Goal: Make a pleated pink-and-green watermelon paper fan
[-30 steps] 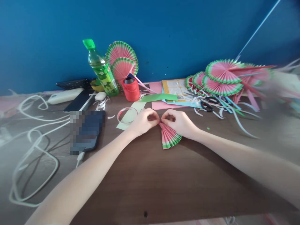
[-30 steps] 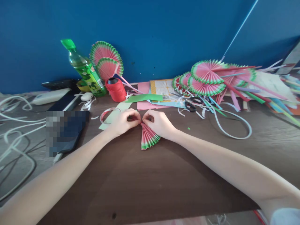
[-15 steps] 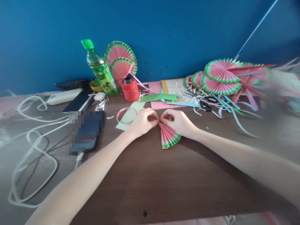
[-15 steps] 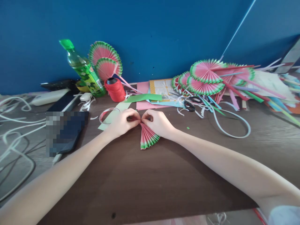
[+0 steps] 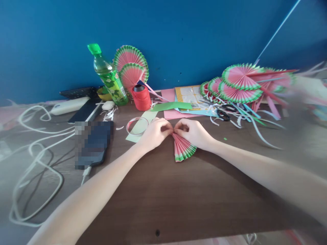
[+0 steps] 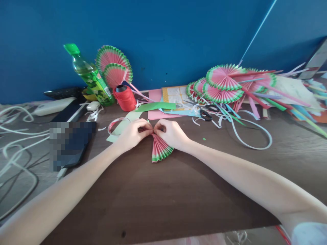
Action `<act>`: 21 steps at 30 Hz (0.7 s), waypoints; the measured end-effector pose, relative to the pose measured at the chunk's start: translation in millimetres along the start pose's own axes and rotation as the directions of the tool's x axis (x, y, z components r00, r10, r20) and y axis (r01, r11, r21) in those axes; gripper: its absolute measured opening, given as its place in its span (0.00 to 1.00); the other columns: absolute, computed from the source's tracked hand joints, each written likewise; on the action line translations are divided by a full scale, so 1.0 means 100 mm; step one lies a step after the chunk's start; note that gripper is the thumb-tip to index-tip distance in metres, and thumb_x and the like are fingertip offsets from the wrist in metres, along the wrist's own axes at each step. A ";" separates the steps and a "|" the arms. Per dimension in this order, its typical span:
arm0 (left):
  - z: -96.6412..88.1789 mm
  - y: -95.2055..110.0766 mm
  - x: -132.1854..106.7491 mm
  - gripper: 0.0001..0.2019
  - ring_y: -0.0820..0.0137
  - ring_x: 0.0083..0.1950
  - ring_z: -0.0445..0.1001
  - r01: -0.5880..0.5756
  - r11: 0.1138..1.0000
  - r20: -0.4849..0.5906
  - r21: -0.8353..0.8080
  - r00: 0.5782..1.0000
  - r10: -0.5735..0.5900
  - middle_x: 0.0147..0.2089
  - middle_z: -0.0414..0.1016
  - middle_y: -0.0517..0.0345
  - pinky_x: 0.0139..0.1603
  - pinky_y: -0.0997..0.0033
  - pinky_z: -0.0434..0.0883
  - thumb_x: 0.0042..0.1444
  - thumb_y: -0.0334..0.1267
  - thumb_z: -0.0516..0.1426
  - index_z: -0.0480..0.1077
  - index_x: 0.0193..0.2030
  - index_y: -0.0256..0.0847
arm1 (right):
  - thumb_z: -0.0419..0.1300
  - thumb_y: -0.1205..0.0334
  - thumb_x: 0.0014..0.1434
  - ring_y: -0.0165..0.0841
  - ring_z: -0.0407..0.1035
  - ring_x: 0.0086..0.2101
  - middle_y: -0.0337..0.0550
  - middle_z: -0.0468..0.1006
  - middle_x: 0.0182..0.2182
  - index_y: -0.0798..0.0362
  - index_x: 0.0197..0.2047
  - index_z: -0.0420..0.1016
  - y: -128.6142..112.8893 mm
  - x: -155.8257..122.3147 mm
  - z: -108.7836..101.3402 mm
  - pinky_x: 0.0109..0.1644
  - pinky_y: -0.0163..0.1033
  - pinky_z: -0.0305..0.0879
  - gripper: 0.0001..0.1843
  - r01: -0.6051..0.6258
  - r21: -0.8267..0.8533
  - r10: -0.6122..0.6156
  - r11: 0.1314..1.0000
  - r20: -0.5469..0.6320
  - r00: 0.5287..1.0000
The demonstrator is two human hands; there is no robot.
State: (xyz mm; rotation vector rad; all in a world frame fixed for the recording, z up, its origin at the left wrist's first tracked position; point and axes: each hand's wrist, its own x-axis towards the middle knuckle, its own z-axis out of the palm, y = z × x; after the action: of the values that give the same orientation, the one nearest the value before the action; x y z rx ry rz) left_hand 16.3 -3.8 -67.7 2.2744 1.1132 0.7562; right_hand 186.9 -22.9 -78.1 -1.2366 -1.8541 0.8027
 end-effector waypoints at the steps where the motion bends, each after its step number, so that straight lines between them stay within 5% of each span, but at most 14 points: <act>1: 0.00 0.00 0.00 0.03 0.67 0.39 0.67 0.000 1.000 0.006 -0.003 1.000 0.000 0.34 0.73 0.57 0.43 0.62 0.65 0.52 0.32 0.56 0.69 0.28 0.39 | 0.56 0.68 0.49 0.25 0.59 0.22 0.37 0.72 0.23 0.55 0.27 0.69 0.00 0.00 0.00 0.26 0.33 0.56 0.01 -0.002 -0.002 0.002 1.000 0.001 1.000; 12: 0.02 0.00 0.02 0.03 0.68 0.37 0.68 0.068 0.996 0.001 -0.049 0.998 -0.068 0.31 0.71 0.58 0.41 0.64 0.67 0.50 0.32 0.56 0.68 0.27 0.38 | 0.56 0.67 0.50 0.25 0.59 0.22 0.37 0.72 0.23 0.55 0.28 0.70 0.01 0.00 0.00 0.26 0.33 0.56 0.02 0.003 -0.016 -0.003 1.000 -0.006 1.000; 21: 0.10 0.11 -0.05 0.06 0.68 0.37 0.66 -0.047 0.976 -0.132 0.213 0.988 0.077 0.31 0.69 0.57 0.38 0.66 0.66 0.48 0.26 0.53 0.63 0.24 0.39 | 0.57 0.68 0.50 0.26 0.61 0.23 0.37 0.72 0.23 0.55 0.27 0.70 -0.01 -0.01 -0.01 0.28 0.34 0.57 0.02 0.010 -0.031 -0.010 0.999 -0.019 1.000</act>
State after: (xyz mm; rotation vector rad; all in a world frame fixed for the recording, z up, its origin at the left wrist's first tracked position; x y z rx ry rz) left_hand 26.1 -15.9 -69.6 2.4729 1.2419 0.8705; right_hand 187.3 -23.6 -77.2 -1.2489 -1.8624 0.7575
